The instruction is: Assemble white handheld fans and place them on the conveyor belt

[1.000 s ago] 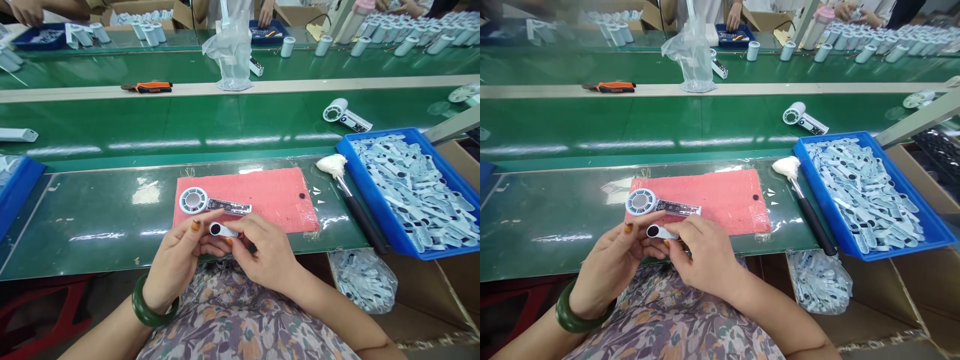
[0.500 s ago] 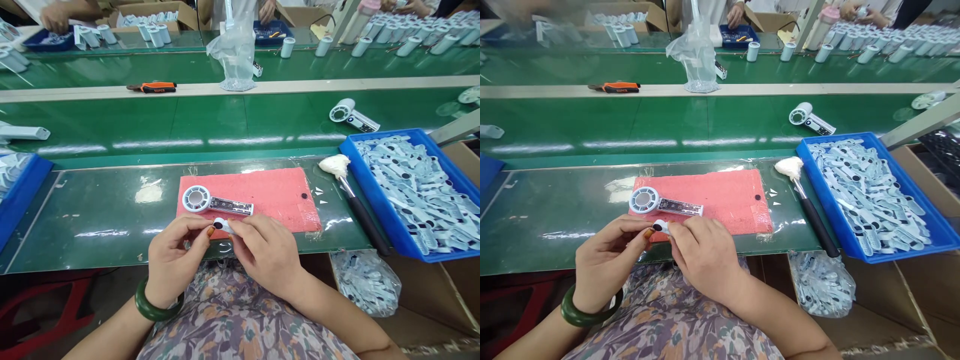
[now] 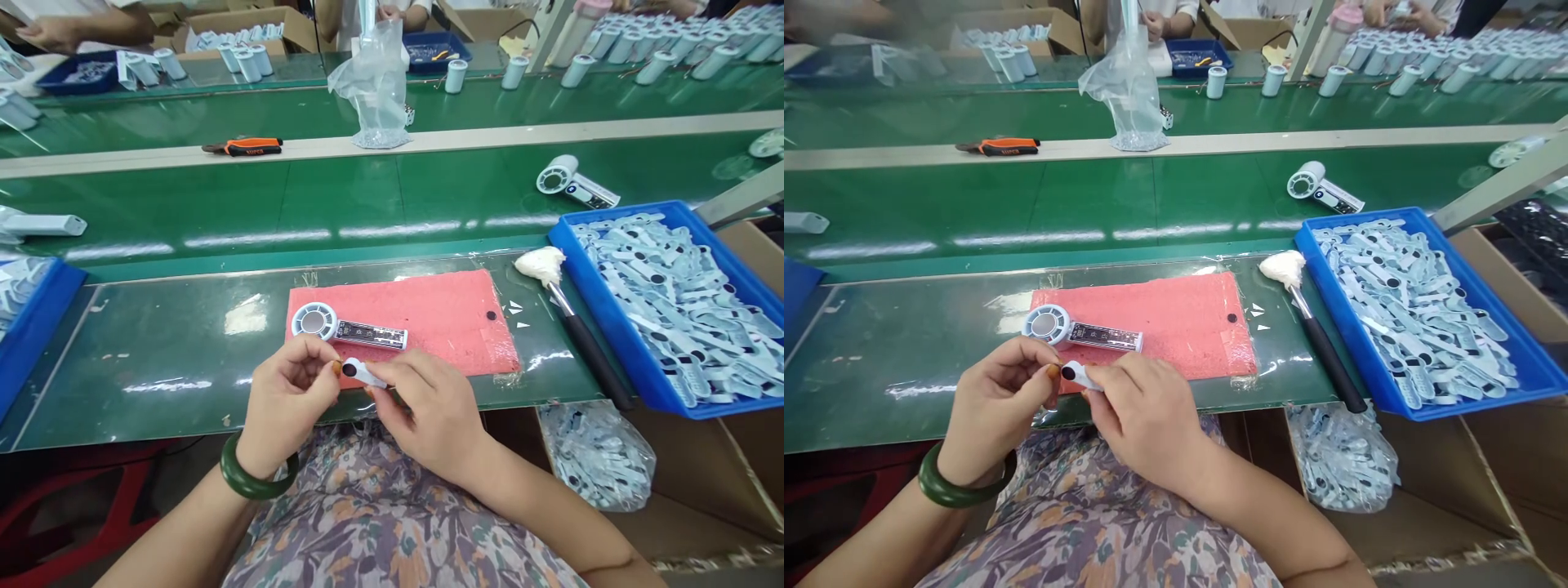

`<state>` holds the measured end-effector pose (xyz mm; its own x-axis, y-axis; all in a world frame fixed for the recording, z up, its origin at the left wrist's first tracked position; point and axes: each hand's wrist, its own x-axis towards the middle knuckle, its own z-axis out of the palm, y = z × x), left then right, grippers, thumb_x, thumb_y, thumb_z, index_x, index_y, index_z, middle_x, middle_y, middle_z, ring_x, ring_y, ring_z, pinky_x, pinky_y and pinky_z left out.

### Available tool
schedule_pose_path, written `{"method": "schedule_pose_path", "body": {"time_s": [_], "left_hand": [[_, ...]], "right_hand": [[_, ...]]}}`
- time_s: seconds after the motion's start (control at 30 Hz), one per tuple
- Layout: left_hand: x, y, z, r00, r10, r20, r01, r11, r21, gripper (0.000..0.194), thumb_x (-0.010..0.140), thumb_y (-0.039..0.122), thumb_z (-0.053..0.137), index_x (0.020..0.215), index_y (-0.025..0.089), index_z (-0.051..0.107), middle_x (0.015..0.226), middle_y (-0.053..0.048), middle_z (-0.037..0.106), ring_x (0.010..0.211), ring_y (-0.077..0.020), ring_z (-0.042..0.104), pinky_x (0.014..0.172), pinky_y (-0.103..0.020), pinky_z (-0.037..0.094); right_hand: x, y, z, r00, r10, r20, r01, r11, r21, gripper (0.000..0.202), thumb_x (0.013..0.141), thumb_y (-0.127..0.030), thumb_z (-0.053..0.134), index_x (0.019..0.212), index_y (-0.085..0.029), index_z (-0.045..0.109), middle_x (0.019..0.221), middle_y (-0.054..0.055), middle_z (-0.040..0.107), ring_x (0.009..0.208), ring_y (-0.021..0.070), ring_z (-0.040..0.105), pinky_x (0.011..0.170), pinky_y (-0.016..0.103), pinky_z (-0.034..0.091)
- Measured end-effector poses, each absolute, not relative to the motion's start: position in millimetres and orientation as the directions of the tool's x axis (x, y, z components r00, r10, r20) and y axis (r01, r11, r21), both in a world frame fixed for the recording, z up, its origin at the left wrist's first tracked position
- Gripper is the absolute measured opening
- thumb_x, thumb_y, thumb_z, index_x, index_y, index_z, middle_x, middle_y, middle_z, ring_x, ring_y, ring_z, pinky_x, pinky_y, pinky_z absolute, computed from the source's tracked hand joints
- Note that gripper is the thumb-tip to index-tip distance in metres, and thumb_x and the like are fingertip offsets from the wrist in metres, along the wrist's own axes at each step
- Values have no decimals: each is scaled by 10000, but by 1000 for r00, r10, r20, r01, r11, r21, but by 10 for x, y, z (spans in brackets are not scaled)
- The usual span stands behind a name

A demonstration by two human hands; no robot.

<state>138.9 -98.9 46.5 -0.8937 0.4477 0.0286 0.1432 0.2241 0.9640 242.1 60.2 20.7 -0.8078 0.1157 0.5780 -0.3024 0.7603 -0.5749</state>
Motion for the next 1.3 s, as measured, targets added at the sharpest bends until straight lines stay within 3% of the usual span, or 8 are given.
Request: {"method": "schedule_pose_path", "body": {"time_s": [0.1,0.23,0.37,0.5,0.6,0.97,1.13,1.3], "left_hand": [[1363,-1067,449,-894,446,-40,16,121,993,114,837,278,692,795,183,644,582,32,587,460,-87,528,445,-158,429],[1383,-1147,425,-870,494,8,54,79,995,134,909,298,693,832,190,673,628,22,595,501,-83,548,476,-154,457],[1426,-1161,398,-837,508,205,289,90,953,54,949,251,686,962,225,731,843,-5,675,681,-97,638,603,-176,546],[1424,-1159,355,-718,538,441,553,56,831,259,875,118,760,1095,252,735,1021,-19,732,956,-156,695,792,-245,613],[1397,-1155,350,-632,571,523,657,37,753,331,841,60,782,1114,240,728,1033,-17,752,950,-158,715,810,-258,620],[1347,-1140,451,-460,613,643,815,3,580,220,878,-9,699,1013,164,709,1036,-50,755,911,-140,734,780,-225,600],[1415,-1122,441,-650,535,540,650,23,759,267,875,28,717,1018,253,716,1010,1,764,910,-155,740,752,-240,608],[1495,-1000,367,-787,579,212,172,-124,977,343,914,194,757,1234,312,718,1156,-36,749,1052,-164,726,929,-249,623]], "right_hand": [[2437,648,212,-840,187,509,-318,590,-742,198,1086,-201,540,1183,-122,693,957,38,650,735,153,600,631,286,444],[2446,687,232,-870,223,440,-306,455,-836,186,1040,-157,588,1193,-150,695,930,14,634,689,120,571,616,244,449],[2445,699,250,-884,233,406,-297,391,-871,188,1024,-155,596,1185,-182,688,911,4,626,674,117,562,601,231,463],[2448,704,268,-908,217,358,-276,332,-902,189,1017,-156,598,1178,-201,686,915,2,627,666,112,558,595,218,480],[2452,703,281,-907,203,368,-292,325,-900,184,1020,-163,594,1176,-202,684,923,5,630,683,115,565,607,220,482],[2451,695,323,-903,203,378,-302,326,-896,180,1020,-152,597,1167,-192,692,897,-6,632,670,113,558,608,226,469],[2447,708,335,-896,218,387,-306,327,-894,178,1020,-155,594,1160,-210,688,888,-3,638,660,121,564,590,230,475],[2418,627,266,-890,263,373,-321,221,-921,139,1026,-211,606,1137,-216,690,944,29,681,726,152,611,623,252,516]]}}
